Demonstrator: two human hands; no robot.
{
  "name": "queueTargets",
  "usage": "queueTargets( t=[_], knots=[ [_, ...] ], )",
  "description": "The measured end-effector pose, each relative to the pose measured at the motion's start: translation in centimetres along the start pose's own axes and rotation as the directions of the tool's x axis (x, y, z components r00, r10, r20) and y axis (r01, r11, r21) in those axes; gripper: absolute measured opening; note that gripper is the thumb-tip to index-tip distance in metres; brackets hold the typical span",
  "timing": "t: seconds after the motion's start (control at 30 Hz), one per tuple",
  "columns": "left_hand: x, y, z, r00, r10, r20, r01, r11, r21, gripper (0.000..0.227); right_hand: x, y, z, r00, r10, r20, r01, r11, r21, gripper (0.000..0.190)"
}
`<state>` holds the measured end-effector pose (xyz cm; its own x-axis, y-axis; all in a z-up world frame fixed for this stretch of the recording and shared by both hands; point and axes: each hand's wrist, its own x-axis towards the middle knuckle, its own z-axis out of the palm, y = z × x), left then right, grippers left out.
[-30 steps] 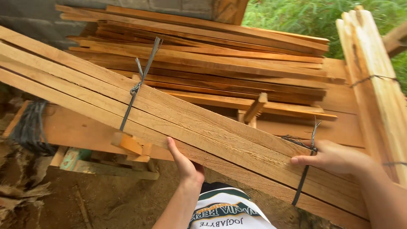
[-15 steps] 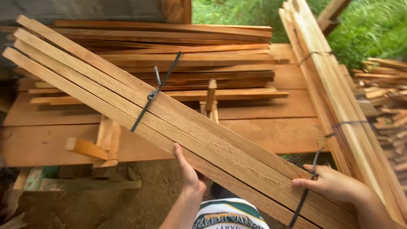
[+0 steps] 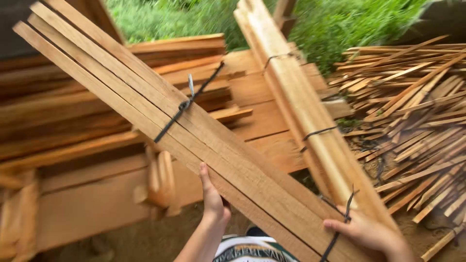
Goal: Organizing and bundling thin wooden strips in a workshop environment.
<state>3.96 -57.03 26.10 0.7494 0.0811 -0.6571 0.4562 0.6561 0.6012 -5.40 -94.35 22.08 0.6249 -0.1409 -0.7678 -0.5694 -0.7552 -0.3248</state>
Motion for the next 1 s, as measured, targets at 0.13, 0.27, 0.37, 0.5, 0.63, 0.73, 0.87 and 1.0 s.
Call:
queueTargets(
  t=[0.13, 0.27, 0.37, 0.5, 0.63, 0.73, 0.87, 1.0],
  knots=[
    [2.9, -5.4, 8.1, 0.998, -0.044, 0.04, 0.039, 0.992, 0.119, 0.097, 2.5, 6.5, -4.2, 0.998, -0.046, -0.052, 0.053, 0.988, 0.144, 0.04],
    [5.5, -9.4, 14.3, 0.995, -0.099, 0.019, 0.096, 0.989, 0.115, 0.096, 3.8, 10.0, -6.6, 0.998, 0.054, -0.017, -0.046, 0.951, 0.305, 0.049],
    [7.2, -11.1, 18.8, 0.994, -0.104, 0.038, 0.094, 0.973, 0.209, 0.099, 4.8, 11.0, -8.6, 0.995, 0.094, -0.042, -0.076, 0.947, 0.313, 0.052],
    [11.1, -13.3, 22.2, 0.994, -0.082, 0.068, 0.057, 0.947, 0.317, 0.101, 7.0, 11.9, -9.8, 0.994, 0.105, -0.003, -0.102, 0.971, 0.218, 0.065],
    [16.0, -14.5, 25.7, 0.992, -0.041, 0.119, -0.002, 0.939, 0.343, 0.1, 11.4, 13.3, -10.2, 0.997, 0.073, 0.005, -0.072, 0.978, 0.197, 0.07],
    [19.5, -14.0, 29.1, 0.996, -0.012, 0.093, -0.024, 0.926, 0.378, 0.099, 13.3, 11.4, -12.0, 0.992, 0.122, -0.014, -0.119, 0.982, 0.145, 0.078],
    [24.9, -12.7, 32.9, 0.996, -0.02, 0.085, -0.016, 0.916, 0.4, 0.097, 17.7, 9.1, -14.2, 0.998, 0.056, 0.001, -0.053, 0.943, 0.328, 0.07],
    [42.6, -17.7, 28.7, 0.998, 0.007, 0.064, -0.023, 0.964, 0.267, 0.093, 17.6, 4.3, -17.2, 0.997, 0.081, -0.012, -0.069, 0.912, 0.404, 0.113]
  ],
)
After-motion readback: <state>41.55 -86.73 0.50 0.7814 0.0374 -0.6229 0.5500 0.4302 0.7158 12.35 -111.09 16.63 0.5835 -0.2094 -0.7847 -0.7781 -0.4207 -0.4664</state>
